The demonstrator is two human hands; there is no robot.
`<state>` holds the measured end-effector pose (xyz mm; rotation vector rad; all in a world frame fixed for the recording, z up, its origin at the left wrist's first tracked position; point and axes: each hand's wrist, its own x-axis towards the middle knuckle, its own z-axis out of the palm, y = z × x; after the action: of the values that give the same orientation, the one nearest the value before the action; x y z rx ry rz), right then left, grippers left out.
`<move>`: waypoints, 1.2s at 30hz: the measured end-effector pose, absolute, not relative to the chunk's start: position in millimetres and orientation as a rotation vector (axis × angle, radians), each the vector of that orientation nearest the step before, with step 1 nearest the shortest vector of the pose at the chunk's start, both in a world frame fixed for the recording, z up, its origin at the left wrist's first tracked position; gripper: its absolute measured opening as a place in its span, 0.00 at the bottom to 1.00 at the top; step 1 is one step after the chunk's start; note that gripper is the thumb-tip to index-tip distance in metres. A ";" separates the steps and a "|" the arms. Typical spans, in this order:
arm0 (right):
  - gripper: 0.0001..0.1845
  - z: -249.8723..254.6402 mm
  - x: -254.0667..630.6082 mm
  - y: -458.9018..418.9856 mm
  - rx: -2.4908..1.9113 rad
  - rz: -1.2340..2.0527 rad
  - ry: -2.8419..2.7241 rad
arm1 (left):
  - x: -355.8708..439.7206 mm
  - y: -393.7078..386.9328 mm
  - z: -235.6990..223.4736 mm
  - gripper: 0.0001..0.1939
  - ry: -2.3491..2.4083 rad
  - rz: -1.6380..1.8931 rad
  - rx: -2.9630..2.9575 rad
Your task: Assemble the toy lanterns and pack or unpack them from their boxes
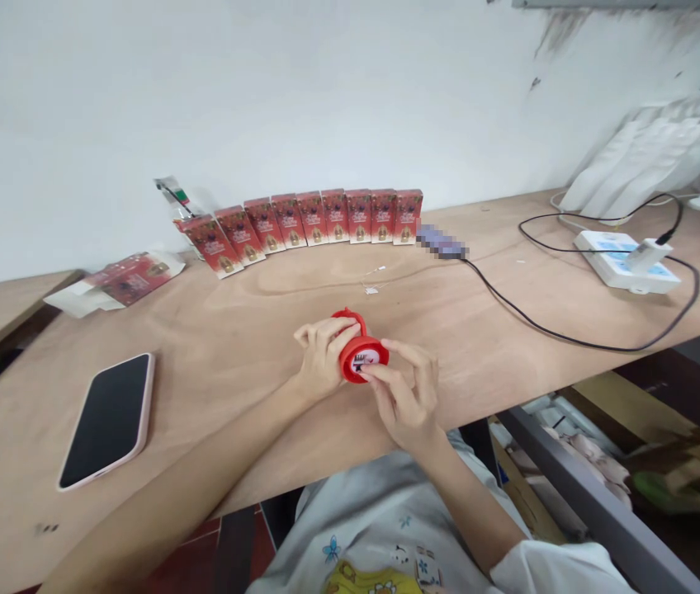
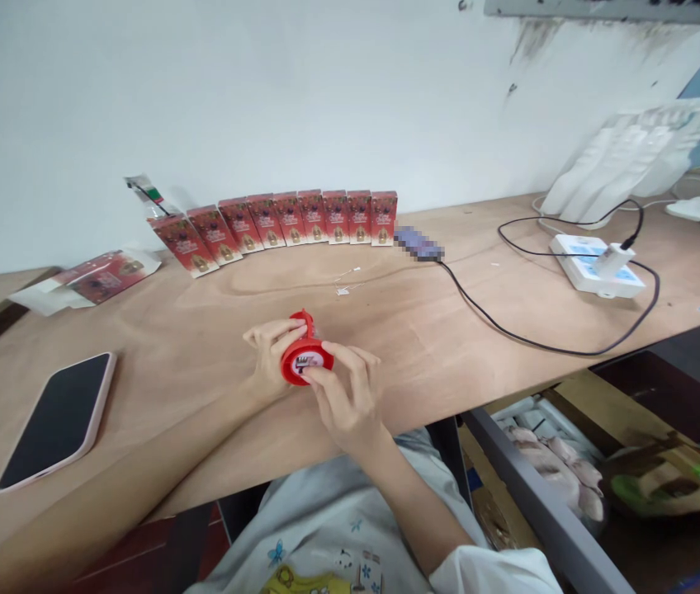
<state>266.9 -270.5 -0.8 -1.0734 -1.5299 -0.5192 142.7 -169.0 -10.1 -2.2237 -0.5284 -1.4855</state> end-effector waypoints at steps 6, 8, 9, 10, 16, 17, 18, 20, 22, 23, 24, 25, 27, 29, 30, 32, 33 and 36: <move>0.05 0.6 266.2 -269.2 -1.099 -0.513 -1.540 | 143.1 -168.7 -10.2 0.19 -0.511 -1.489 -2.212; 0.06 0.3 266.2 -269.1 -1.093 -0.507 -1.537 | 142.9 -168.8 -10.5 0.20 -0.504 -1.487 -2.218; 0.06 -0.1 266.2 -269.2 -1.089 -0.498 -1.534 | 142.8 -168.9 -10.6 0.20 -0.506 -1.483 -2.221; 0.06 -0.6 266.4 -269.3 -1.086 -0.481 -1.531 | 142.7 -169.0 -10.6 0.20 -0.509 -1.479 -2.221; 0.08 -4.0 268.9 -271.2 -1.084 -0.307 -1.527 | 142.5 -170.1 -10.2 0.18 -0.503 -1.473 -2.214; 0.08 -4.1 269.2 -271.5 -1.082 -0.290 -1.533 | 142.4 -170.3 -10.4 0.18 -0.504 -1.470 -2.213; 0.08 -4.1 269.5 -271.7 -1.078 -0.278 -1.541 | 142.3 -170.4 -10.7 0.17 -0.503 -1.467 -2.212; 0.08 -3.5 269.6 -271.9 -1.072 -0.267 -1.554 | 141.9 -170.5 -11.8 0.17 -0.512 -1.458 -2.208; 0.08 -2.8 269.4 -272.0 -1.072 -0.272 -1.554 | 141.5 -170.4 -12.9 0.17 -0.528 -1.442 -2.204; 0.08 -2.5 269.3 -272.1 -1.075 -0.277 -1.551 | 141.4 -170.4 -13.3 0.17 -0.534 -1.435 -2.201; 0.08 -2.3 269.3 -272.1 -1.078 -0.284 -1.548 | 141.3 -170.3 -13.6 0.17 -0.535 -1.430 -2.198; 0.08 -2.2 269.3 -272.3 -1.083 -0.286 -1.550 | 141.3 -170.4 -13.7 0.16 -0.531 -1.429 -2.194; 0.08 -2.2 269.6 -272.8 -1.093 -0.281 -1.565 | 141.4 -170.4 -13.5 0.16 -0.516 -1.426 -2.193; 0.07 -2.2 270.2 -273.5 -1.099 -0.271 -1.580 | 141.4 -170.5 -13.4 0.15 -0.511 -1.423 -2.186; 0.07 -2.1 270.6 -273.9 -1.100 -0.266 -1.588 | 141.3 -170.5 -13.4 0.15 -0.508 -1.419 -2.179; 0.07 -1.6 271.2 -274.4 -1.096 -0.271 -1.597 | 141.2 -170.5 -13.5 0.16 -0.505 -1.407 -2.159; 0.07 -1.4 271.6 -274.4 -1.096 -0.280 -1.601 | 141.0 -170.5 -13.5 0.16 -0.506 -1.398 -2.150; 0.07 -1.0 272.4 -274.0 -1.107 -0.329 -1.602 | 140.9 -171.0 -12.9 0.18 -0.507 -1.369 -2.145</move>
<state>272.4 -274.0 -1.0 -1.1068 -1.6021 -0.3294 140.9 -171.0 -12.9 -2.1447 -0.5068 -1.3694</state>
